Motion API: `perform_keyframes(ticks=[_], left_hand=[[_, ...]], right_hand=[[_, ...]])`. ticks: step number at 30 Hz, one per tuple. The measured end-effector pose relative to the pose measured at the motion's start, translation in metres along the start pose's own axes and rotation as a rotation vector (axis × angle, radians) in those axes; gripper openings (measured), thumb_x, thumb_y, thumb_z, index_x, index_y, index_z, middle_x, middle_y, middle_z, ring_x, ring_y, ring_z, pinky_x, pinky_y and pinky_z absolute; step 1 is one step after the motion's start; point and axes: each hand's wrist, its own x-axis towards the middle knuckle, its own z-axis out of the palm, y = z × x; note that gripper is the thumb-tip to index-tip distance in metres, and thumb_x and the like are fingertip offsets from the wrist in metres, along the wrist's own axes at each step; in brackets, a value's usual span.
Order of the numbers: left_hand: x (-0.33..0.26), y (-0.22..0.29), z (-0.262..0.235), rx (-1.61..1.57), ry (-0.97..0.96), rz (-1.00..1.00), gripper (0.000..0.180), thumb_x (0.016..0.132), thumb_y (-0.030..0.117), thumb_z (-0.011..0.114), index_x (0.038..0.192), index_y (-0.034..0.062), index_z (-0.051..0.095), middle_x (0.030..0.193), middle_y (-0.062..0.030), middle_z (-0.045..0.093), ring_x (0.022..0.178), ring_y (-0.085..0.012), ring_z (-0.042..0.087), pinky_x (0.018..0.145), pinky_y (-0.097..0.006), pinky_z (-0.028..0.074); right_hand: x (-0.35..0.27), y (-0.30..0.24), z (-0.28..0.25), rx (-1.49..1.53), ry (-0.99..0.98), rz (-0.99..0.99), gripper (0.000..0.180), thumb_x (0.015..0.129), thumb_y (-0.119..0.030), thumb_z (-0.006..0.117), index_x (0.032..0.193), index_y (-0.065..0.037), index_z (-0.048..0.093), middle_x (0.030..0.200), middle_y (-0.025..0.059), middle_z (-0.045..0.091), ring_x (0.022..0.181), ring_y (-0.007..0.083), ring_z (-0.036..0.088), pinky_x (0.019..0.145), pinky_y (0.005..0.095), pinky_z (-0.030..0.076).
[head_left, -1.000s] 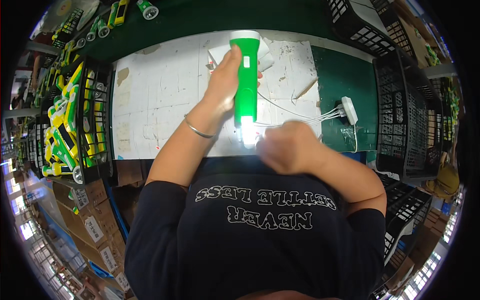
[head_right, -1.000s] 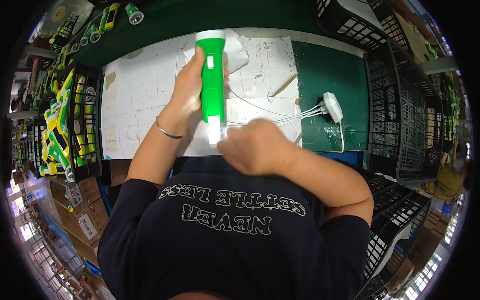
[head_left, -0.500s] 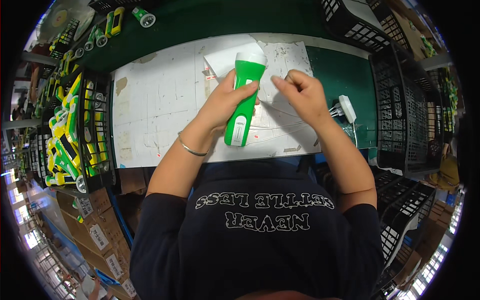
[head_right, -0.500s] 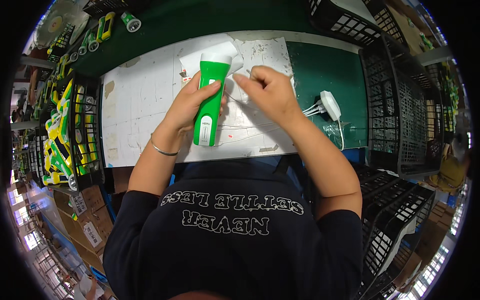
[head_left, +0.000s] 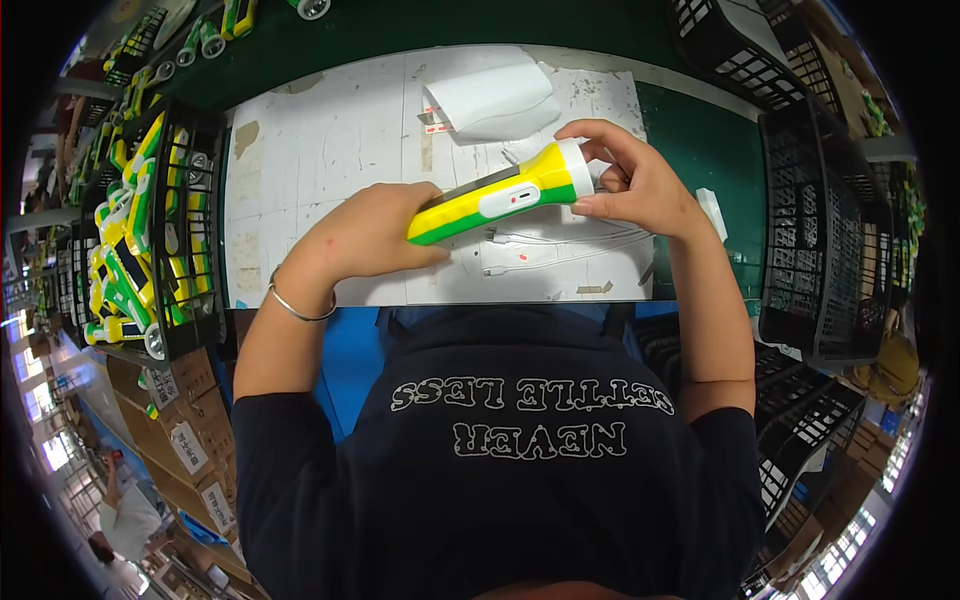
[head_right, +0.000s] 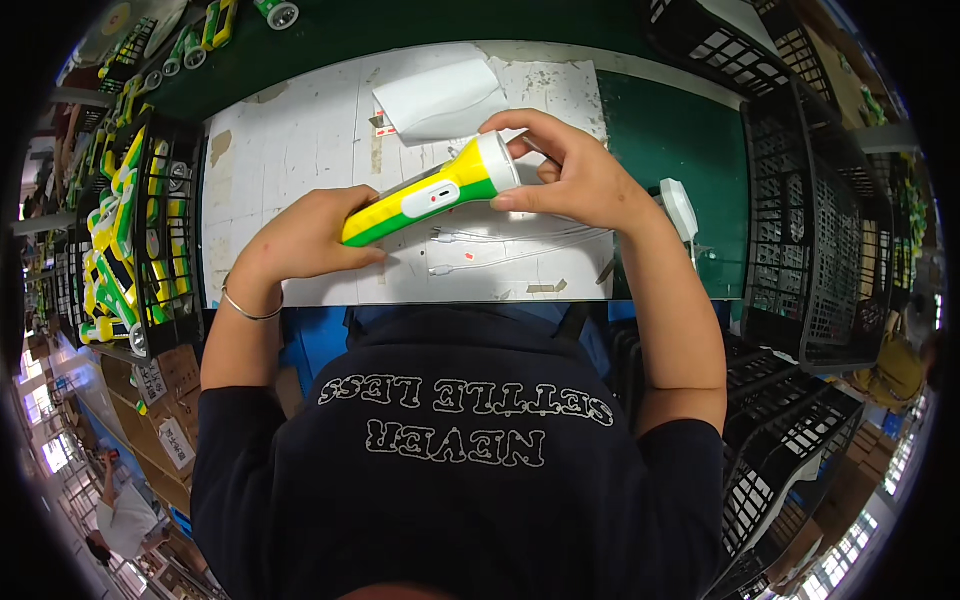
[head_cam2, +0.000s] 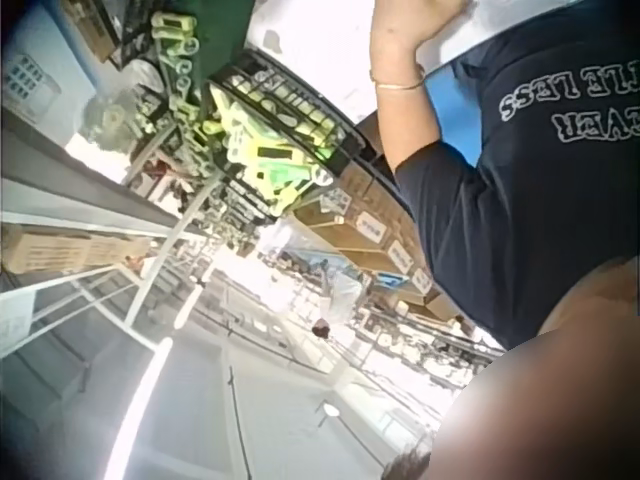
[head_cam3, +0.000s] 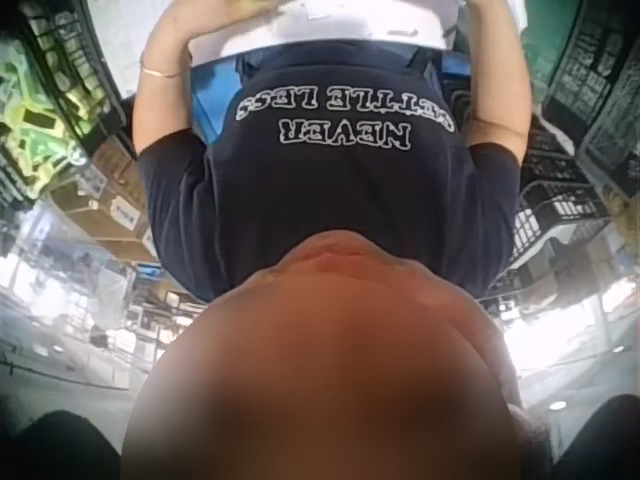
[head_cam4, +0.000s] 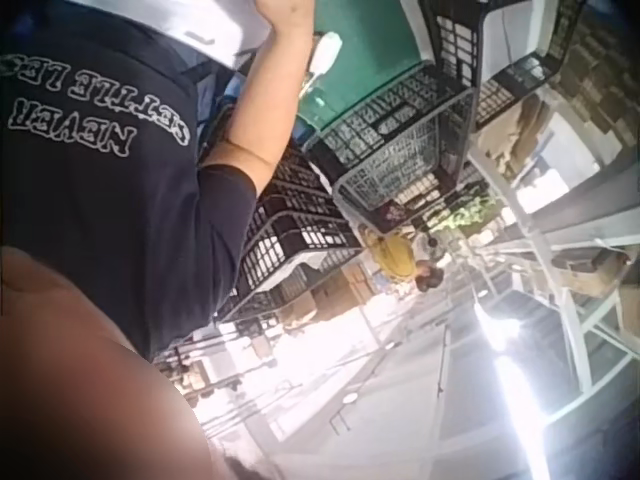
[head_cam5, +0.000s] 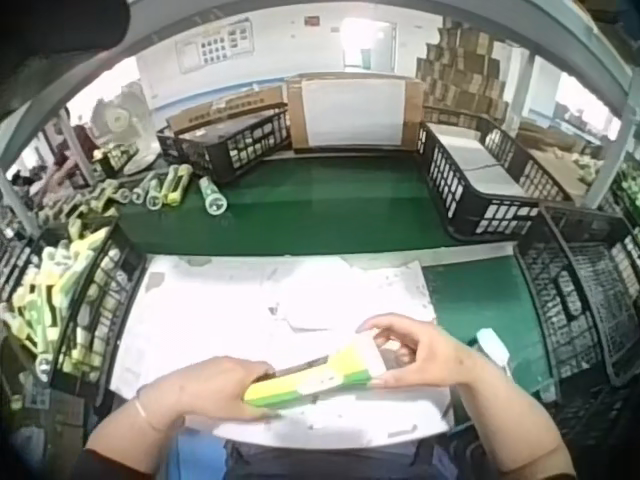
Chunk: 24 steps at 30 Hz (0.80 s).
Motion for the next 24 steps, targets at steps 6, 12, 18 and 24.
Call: perform_keyframes(ticks=[6,12,18,24], left_hand=[[0.03,-0.007,0.029,-0.457,0.234,0.003,0.055,0.069,0.035,0.071,0.106,-0.0018,0.053,0.092,-0.0177,0.06,0.082,-0.0242,0.059,0.073,-0.033,0.046],[0.041,-0.004,0.043,-0.6,0.251,-0.034,0.054,0.074,0.027,0.071,0.114,-0.0015,0.048,0.092,-0.0089,0.057,0.082,-0.0138,0.054,0.072,-0.026,0.045],[0.045,0.001,0.046,-0.596,0.38,-0.041,0.059,0.072,0.026,0.069,0.119,-0.0014,0.045,0.096,-0.0166,0.06,0.087,-0.0239,0.059,0.077,-0.032,0.046],[0.051,0.017,0.048,-0.615,0.382,0.022,0.059,0.072,0.022,0.067,0.121,-0.0003,0.043,0.097,-0.0176,0.06,0.088,-0.0275,0.06,0.078,-0.034,0.046]], right_hand=[[0.031,0.042,0.032,-0.36,0.35,-0.05,0.048,0.069,-0.021,0.074,0.112,-0.01,0.056,0.1,0.0041,0.058,0.065,0.0121,0.056,0.06,0.027,0.045],[0.039,0.055,0.058,-0.823,0.476,-0.048,0.027,0.075,-0.03,0.066,0.087,-0.006,0.062,0.081,0.0079,0.059,0.074,0.0258,0.061,0.065,0.0366,0.048],[0.02,0.035,0.042,0.047,0.277,0.046,0.02,0.085,-0.019,0.06,0.087,0.001,0.061,0.072,0.0026,0.06,0.066,0.0062,0.053,0.061,0.0212,0.044],[0.014,0.03,0.038,0.052,0.334,0.018,0.022,0.084,-0.02,0.062,0.084,0.002,0.062,0.068,-0.0009,0.057,0.062,0.0039,0.048,0.056,0.0202,0.04]])
